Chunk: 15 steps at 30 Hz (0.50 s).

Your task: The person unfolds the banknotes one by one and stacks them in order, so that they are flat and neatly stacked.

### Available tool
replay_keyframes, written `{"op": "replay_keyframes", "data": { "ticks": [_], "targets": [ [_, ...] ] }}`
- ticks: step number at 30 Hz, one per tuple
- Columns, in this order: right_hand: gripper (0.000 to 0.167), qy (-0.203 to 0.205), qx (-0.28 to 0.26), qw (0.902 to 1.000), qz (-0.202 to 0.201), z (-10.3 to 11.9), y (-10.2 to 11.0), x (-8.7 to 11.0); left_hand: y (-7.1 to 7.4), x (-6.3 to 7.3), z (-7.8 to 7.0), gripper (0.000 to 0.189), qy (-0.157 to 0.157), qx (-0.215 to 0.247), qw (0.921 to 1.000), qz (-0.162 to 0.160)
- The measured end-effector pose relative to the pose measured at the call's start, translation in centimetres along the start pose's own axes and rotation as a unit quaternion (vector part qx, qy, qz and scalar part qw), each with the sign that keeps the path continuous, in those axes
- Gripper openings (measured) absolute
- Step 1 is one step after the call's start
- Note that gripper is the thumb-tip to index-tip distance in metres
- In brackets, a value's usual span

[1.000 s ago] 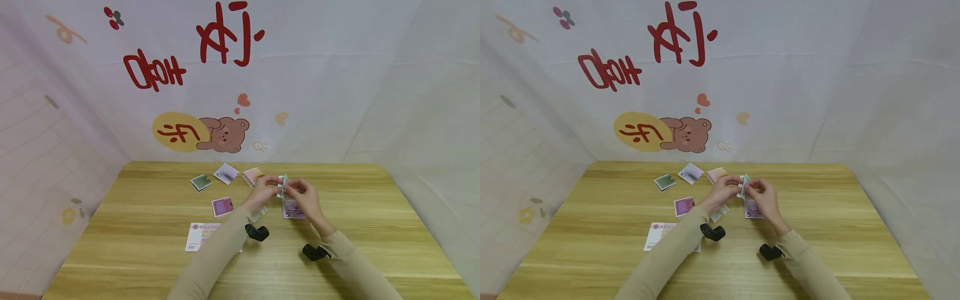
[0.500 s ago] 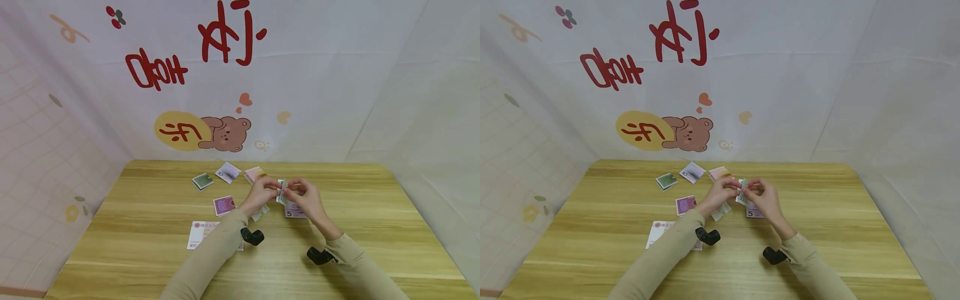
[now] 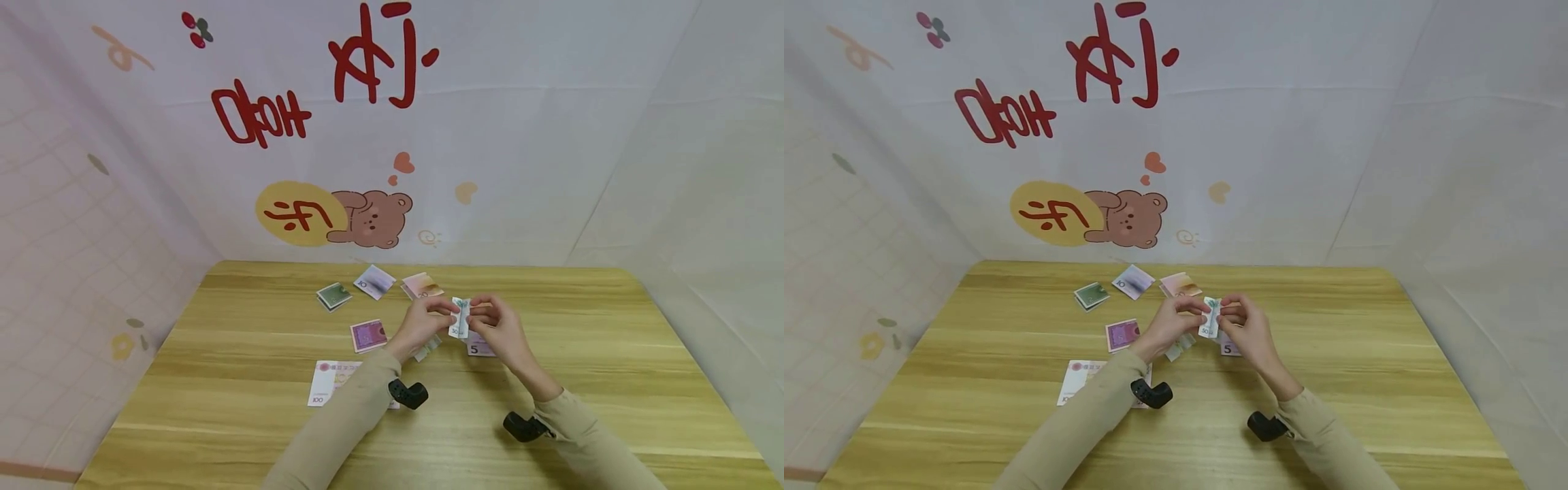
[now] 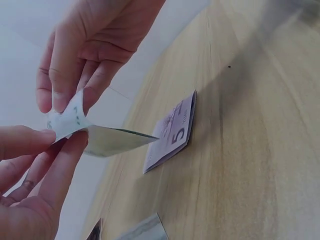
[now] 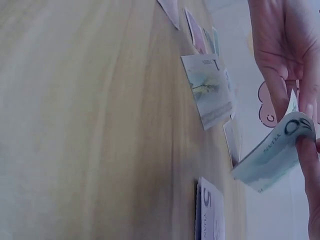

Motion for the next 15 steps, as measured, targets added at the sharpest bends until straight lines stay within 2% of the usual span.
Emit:
{"op": "replay_keyframes", "data": {
  "ticks": [6,10,15],
  "targets": [
    [0.021,0.050,0.033,0.9982,0.003,2.2,-0.7,1.0,0.3,0.7,0.1,0.016,-0.001,-0.003,1.0000,-0.003],
    [0.016,0.050,0.064,0.9967,-0.005,0.8,-0.6,1.1,0.7,1.0,0.1,0.017,-0.007,-0.018,0.9997,-0.017],
    [0.011,0.037,0.061,0.9973,-0.018,-0.9,-0.2,1.1,1.7,1.5,0.1,0.017,-0.011,-0.028,0.9987,-0.041]
  ]
}}
Point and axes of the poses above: each hand's wrist, its own x-axis away from the middle knuckle, its own y-axis out of the back of the hand, z = x × y, the point moved 1 cm from there along -x, towards the middle knuckle, and after that the axes turned 7 degrees about -x, right-handed, at the moved point
